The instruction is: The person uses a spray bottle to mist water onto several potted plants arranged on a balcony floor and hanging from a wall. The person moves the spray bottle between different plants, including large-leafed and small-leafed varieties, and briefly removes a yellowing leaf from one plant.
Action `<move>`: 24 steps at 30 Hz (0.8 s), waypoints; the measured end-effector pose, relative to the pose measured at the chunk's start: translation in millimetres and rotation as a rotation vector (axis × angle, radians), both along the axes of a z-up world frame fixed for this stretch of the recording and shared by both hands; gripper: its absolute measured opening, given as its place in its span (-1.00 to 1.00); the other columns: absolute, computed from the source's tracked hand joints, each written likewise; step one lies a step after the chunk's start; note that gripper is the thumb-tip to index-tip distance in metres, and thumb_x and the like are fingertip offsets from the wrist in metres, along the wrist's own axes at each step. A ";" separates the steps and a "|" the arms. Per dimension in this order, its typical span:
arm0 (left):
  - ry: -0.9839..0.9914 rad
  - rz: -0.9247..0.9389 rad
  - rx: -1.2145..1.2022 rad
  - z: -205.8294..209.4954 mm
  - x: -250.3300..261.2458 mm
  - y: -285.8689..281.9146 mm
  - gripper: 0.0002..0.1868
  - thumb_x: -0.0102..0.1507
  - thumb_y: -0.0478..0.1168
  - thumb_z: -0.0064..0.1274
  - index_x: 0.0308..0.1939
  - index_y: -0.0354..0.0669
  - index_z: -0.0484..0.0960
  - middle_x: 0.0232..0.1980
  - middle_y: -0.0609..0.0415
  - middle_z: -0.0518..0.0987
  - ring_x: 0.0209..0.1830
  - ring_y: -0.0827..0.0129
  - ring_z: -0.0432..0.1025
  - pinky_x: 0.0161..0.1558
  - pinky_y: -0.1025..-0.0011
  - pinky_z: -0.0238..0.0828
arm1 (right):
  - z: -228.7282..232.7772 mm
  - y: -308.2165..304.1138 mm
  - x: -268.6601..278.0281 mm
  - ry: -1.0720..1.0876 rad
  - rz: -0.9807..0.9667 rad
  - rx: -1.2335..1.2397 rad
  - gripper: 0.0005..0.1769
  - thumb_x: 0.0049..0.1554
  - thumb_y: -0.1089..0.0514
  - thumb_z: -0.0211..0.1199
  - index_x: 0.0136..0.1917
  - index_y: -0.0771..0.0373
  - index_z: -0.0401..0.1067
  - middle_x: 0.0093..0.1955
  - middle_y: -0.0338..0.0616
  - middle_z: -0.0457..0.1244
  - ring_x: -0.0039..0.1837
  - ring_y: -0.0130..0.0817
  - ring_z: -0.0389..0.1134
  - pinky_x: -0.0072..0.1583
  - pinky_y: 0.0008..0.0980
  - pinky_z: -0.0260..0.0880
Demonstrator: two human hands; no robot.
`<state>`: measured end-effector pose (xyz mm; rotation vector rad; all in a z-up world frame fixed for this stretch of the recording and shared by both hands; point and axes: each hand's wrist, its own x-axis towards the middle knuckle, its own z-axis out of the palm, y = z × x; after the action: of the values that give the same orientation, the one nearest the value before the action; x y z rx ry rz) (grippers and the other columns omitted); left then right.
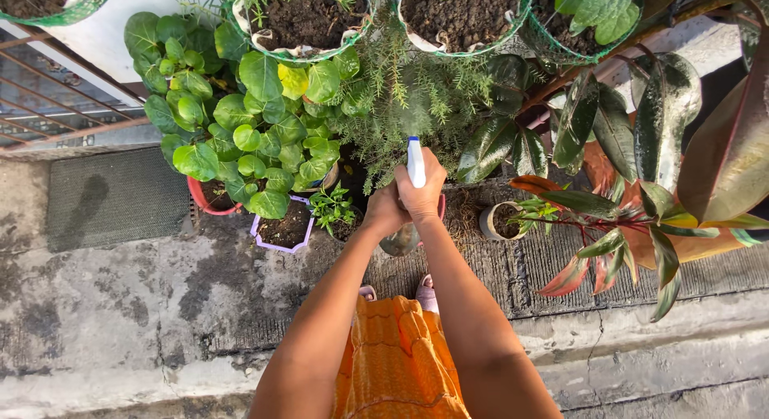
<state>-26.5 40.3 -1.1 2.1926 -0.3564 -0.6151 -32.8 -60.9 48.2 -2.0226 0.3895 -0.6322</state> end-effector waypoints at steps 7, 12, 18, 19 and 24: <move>-0.014 -0.129 0.043 11.9 3.2 -17.9 -0.12 -0.13 -0.05 0.42 0.27 0.04 0.45 0.06 0.03 0.69 0.03 0.09 0.59 0.11 0.25 0.51 | 3.2 -18.4 -15.1 -0.128 -0.119 0.070 -0.75 -0.01 0.19 0.33 -0.20 0.32 0.29 -0.27 -0.01 0.24 -0.24 -0.19 0.27 -0.10 -0.22 0.35; -0.070 -0.187 -0.028 15.7 1.2 -38.4 -0.09 -0.09 -0.07 0.44 0.31 0.06 0.35 0.10 -0.02 0.67 0.01 0.02 0.57 0.07 0.18 0.50 | 2.3 -36.2 -15.7 -0.053 -0.233 0.060 -0.80 -0.03 0.20 0.31 -0.26 0.29 0.31 -0.35 -0.06 0.26 -0.30 -0.24 0.27 -0.13 -0.25 0.36; -0.216 0.034 -0.122 15.3 -19.1 -63.4 -0.30 0.23 -0.14 0.18 0.37 0.04 0.18 0.05 -0.08 0.70 -0.08 0.07 0.65 0.02 0.11 0.56 | 18.4 -46.0 -18.8 -0.136 -0.196 0.143 -0.74 0.06 0.18 0.36 -0.14 0.30 0.29 -0.20 -0.07 0.23 -0.17 -0.28 0.28 -0.09 -0.24 0.35; -0.212 0.045 -0.129 15.6 -16.9 -67.2 -0.30 0.23 -0.14 0.16 0.38 0.03 0.17 0.04 -0.08 0.70 -0.10 0.05 0.64 -0.01 0.11 0.56 | 22.8 -47.5 -17.8 -0.174 -0.193 0.104 -0.73 0.06 0.19 0.37 -0.11 0.30 0.30 -0.17 -0.06 0.23 -0.15 -0.27 0.28 -0.07 -0.23 0.35; -0.259 -0.008 -0.056 32.4 2.2 -83.6 -0.23 0.15 -0.15 0.16 0.37 -0.07 0.13 -0.08 -0.15 0.68 -0.21 -0.08 0.61 -0.15 0.04 0.53 | 41.6 -63.9 -4.6 -0.202 -0.205 0.085 -0.74 0.04 0.19 0.35 -0.06 0.29 0.34 -0.20 -0.09 0.26 -0.17 -0.26 0.29 -0.06 -0.22 0.37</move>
<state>-24.3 -43.4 31.2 2.2209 -0.5114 -0.3199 -37.4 -124.9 89.8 -1.8320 0.4976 -0.9228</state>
